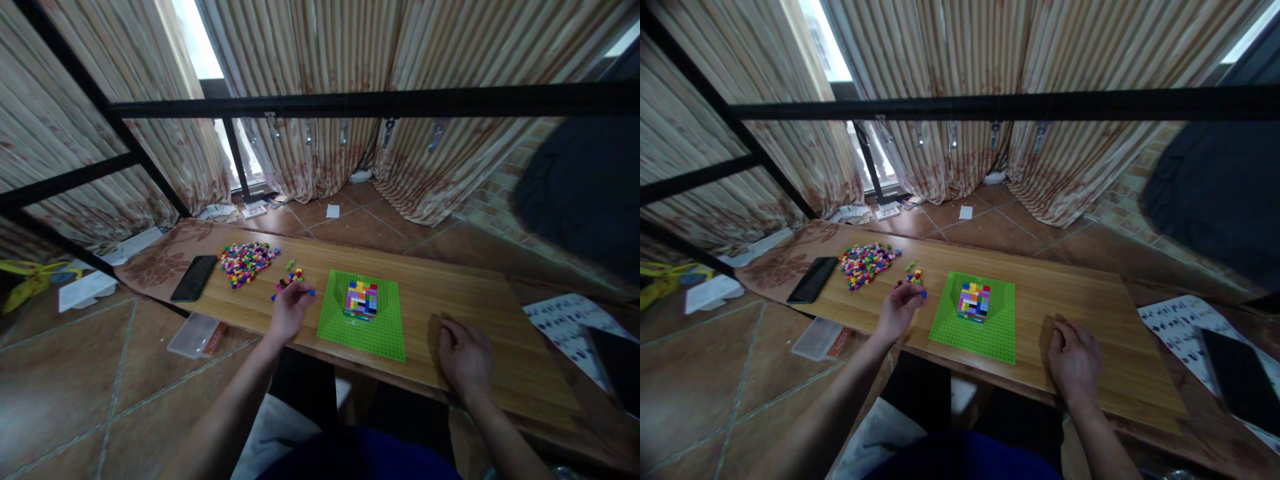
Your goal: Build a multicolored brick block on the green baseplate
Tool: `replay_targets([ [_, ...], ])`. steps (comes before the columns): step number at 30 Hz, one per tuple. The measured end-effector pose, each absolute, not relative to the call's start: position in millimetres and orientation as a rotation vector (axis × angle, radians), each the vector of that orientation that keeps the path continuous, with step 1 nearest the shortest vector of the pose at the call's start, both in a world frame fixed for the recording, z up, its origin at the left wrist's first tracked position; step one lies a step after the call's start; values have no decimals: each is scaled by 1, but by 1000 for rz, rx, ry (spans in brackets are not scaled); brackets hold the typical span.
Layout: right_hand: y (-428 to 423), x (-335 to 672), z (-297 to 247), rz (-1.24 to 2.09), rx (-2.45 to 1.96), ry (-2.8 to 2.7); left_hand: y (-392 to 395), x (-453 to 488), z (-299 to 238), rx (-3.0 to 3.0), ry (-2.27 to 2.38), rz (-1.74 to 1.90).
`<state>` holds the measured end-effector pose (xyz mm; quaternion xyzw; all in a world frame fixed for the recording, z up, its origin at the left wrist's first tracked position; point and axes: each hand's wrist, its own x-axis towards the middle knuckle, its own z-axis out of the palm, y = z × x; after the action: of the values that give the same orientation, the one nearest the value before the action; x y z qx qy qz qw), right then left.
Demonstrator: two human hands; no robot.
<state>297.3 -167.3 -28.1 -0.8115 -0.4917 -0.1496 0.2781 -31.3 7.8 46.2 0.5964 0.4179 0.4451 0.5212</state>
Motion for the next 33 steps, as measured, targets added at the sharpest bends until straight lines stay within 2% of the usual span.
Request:
replay_targets([
  [5, -167, 298, -30, -429, -2146, -1336, -1, 3, 48, 1293, 884, 1016],
  [12, -167, 296, -30, -432, -2141, -1313, 12, 30, 38, 1562, 841, 1083],
  [20, -166, 296, -28, -415, -2134, -1309, 12, 36, 41, 1839, 759, 1115],
  [33, -166, 296, -28, -408, -2147, -1296, 13, 41, 36, 1816, 764, 1166],
])
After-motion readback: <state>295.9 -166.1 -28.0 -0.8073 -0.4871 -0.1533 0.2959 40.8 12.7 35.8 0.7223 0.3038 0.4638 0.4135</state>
